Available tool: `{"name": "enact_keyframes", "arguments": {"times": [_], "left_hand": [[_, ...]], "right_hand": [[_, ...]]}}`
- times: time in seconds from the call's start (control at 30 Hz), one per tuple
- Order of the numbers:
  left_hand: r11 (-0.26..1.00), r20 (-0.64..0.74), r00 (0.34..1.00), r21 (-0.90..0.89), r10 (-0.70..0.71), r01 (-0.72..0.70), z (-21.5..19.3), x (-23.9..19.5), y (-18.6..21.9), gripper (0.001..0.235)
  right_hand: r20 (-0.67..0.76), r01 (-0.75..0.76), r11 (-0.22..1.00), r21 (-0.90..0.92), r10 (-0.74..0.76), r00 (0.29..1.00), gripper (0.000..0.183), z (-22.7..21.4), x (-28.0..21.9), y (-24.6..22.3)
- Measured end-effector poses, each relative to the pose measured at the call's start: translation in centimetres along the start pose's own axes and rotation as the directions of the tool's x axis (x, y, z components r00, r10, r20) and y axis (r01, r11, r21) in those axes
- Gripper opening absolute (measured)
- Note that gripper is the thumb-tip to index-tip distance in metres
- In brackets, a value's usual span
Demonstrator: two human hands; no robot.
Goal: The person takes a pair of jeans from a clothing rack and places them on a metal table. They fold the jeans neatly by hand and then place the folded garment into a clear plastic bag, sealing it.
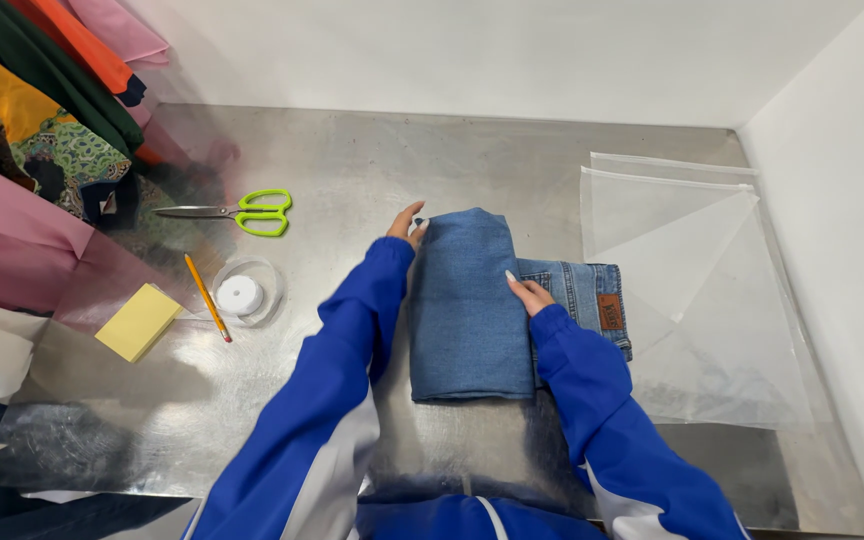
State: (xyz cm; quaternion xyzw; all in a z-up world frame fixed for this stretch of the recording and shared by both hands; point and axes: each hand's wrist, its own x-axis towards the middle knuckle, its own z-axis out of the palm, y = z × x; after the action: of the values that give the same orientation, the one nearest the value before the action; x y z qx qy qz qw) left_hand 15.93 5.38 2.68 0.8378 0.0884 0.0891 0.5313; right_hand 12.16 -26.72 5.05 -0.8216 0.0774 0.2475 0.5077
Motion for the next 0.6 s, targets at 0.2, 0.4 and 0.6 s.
{"name": "enact_keyframes", "arguments": {"times": [0.2, 0.4, 0.6], "left_hand": [[0.910, 0.187, 0.982, 0.403, 0.020, -0.096, -0.4, 5.5, -5.4, 0.021], [0.985, 0.434, 0.892, 0.045, 0.128, -0.164, -3.2, 8.2, -2.5, 0.011], [0.995, 0.479, 0.874, 0.087, -0.081, 0.045, -5.7, 8.3, -7.2, 0.031]], "right_hand": [[-0.148, 0.081, 0.990, -0.114, -0.098, 0.984, 0.050, 2.2, -0.3, 0.9], [-0.170, 0.148, 0.962, -0.228, -0.189, 0.967, 0.047, 1.8, -0.8, 1.4], [-0.113, 0.136, 0.951, -0.277, -0.172, 0.979, 0.050, 2.3, 0.3, 2.4]]}}
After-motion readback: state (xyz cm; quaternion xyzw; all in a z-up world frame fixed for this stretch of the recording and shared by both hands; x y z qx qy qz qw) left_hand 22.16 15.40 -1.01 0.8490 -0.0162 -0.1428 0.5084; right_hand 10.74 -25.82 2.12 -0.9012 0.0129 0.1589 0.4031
